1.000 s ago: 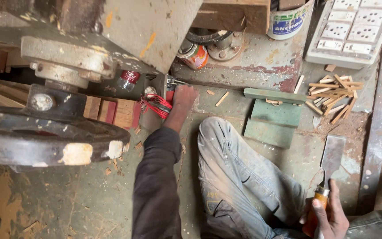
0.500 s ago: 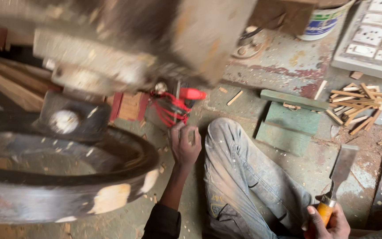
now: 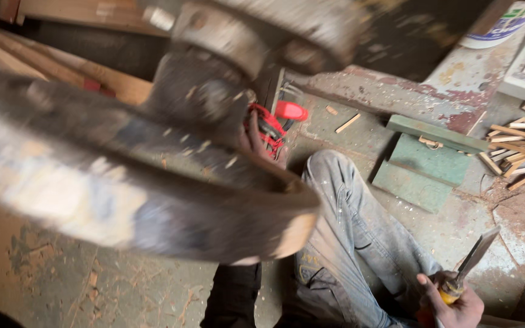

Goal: The person sits cross-legged on the floor and uses a chisel to shave and split small wooden sticks against a green block, working one piece at a time and setting finished sticks aside with the growing pile of shaved pieces.

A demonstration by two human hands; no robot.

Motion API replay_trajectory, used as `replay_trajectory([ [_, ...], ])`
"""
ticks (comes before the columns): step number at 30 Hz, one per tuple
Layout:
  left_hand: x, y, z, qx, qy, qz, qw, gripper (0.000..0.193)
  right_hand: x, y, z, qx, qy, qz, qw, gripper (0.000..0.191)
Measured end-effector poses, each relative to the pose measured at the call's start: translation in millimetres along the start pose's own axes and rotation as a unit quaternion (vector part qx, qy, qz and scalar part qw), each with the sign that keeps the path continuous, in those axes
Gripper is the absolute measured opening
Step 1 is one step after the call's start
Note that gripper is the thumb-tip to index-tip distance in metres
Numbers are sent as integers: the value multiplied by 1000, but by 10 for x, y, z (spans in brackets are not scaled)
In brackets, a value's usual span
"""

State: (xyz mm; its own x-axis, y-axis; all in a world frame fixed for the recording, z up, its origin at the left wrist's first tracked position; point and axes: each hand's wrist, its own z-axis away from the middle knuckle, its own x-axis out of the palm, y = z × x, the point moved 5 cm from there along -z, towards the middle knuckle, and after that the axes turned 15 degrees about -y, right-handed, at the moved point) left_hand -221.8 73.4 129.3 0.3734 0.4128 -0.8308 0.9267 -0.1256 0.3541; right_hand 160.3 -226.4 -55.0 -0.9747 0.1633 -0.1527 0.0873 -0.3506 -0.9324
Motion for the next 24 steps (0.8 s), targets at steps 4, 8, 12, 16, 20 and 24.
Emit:
replay_trajectory([
  [4, 221, -235, 221, -9, -155, -106, 982, 83, 83, -211, -28, -28, -9, -6, 1000, 20],
  [8, 516, -390, 94, -56, -334, -190, 922, 77, 131, -400, 8, -6, -5, -16, 1000, 20],
  [12, 273, -428, 86, -93, -367, -197, 905, 73, 101, -598, 3, -44, 9, 77, 996, 25],
  [16, -124, -156, 447, -87, -365, -162, 913, 98, 94, -696, -2, -59, 13, 57, 997, 27],
  [20, -315, 137, 763, -118, -384, -161, 901, 105, 67, -803, -3, -83, 20, 73, 994, 25],
  [24, -666, 252, 1168, -144, -363, -197, 899, 102, 75, -836, 21, -118, 12, 72, 990, 26],
])
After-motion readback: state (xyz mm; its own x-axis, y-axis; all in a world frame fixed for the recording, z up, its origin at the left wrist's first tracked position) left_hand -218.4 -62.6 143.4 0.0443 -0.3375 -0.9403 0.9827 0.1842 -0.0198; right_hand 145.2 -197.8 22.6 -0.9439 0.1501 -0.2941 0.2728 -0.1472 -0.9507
